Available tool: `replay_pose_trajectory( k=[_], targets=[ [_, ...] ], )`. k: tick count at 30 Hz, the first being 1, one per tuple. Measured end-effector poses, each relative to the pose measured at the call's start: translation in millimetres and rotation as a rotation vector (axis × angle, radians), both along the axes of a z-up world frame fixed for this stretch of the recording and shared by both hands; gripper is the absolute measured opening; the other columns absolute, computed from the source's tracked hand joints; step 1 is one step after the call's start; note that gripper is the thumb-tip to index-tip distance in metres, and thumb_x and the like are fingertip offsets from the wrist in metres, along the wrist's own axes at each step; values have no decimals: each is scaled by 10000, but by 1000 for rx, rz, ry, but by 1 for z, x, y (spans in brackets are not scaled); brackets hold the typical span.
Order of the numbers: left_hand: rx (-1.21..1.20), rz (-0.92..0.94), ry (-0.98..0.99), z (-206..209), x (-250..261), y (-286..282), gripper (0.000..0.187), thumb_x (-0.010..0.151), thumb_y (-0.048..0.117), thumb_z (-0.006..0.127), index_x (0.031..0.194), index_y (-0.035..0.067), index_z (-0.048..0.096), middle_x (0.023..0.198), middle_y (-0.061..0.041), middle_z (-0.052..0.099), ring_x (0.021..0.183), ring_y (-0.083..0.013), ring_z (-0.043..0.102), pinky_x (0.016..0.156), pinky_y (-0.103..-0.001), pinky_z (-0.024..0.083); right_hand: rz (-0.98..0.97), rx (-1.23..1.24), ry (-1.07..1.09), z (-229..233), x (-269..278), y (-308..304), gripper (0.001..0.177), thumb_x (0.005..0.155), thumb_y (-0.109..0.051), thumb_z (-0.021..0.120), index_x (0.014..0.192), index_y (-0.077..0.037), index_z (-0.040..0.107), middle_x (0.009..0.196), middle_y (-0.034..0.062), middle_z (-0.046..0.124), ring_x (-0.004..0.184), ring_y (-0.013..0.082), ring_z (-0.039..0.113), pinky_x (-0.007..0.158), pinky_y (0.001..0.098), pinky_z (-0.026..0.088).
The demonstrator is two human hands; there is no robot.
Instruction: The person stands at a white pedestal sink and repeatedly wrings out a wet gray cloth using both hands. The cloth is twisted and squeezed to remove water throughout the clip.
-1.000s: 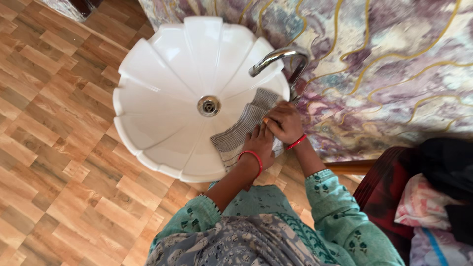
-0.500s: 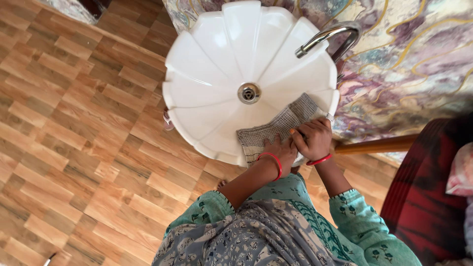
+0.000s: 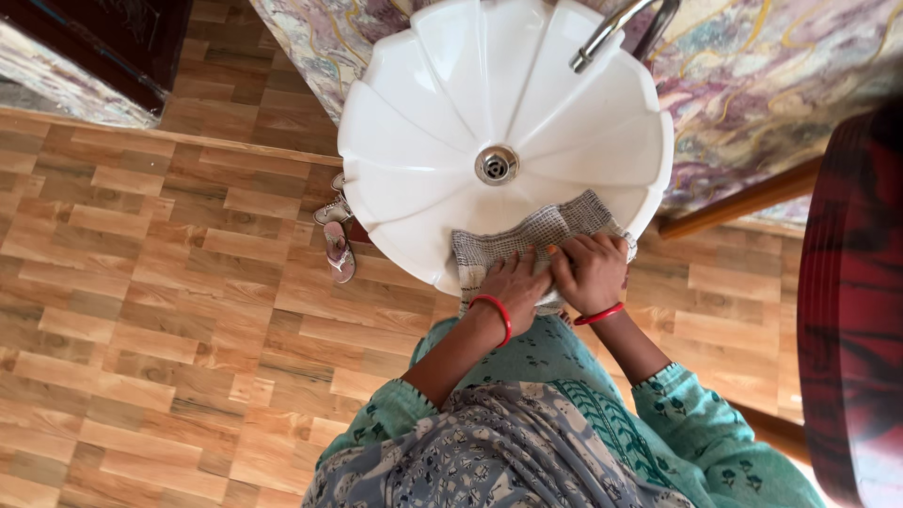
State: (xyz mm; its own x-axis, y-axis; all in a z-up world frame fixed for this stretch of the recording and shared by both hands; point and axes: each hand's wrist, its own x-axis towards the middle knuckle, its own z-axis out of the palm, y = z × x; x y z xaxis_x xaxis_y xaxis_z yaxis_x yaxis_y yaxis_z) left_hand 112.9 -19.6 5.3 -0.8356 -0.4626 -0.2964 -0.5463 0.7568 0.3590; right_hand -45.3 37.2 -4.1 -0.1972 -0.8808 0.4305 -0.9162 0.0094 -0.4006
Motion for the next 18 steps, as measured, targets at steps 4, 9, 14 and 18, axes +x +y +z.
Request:
replay_pose_trajectory(
  k=[4,9,14,18],
  targets=[
    [-110,9,-132,-11,26,1,672,880,118,654,1499,-7,424,1581,-295,352,1420,-443,386,1169,-553,293,31,89,82,1,35,-4,155,856,-239,670,856,-99,735,828,66,735,781,258,670,812,442,445],
    [-308,105,-70,-11,69,6,574,893,164,654,1393,-92,536,1493,-274,469,1411,-406,434,1218,-542,252,185,4,-19,12,76,-6,207,954,-234,637,1015,-84,766,969,73,784,912,227,756,833,406,551],
    [-190,104,-70,-2,50,6,724,860,327,669,1397,-118,475,1477,-324,444,1383,-470,403,1161,-581,236,368,-25,69,20,49,-5,260,957,-244,633,1050,-40,763,1006,103,789,943,240,759,827,359,571],
    [-147,69,86,-8,25,11,752,846,304,659,1403,-151,440,1459,-342,452,1373,-471,422,1156,-548,278,421,-148,86,13,7,1,229,937,-228,656,1002,-37,763,998,105,787,913,230,760,820,368,575]
  ],
)
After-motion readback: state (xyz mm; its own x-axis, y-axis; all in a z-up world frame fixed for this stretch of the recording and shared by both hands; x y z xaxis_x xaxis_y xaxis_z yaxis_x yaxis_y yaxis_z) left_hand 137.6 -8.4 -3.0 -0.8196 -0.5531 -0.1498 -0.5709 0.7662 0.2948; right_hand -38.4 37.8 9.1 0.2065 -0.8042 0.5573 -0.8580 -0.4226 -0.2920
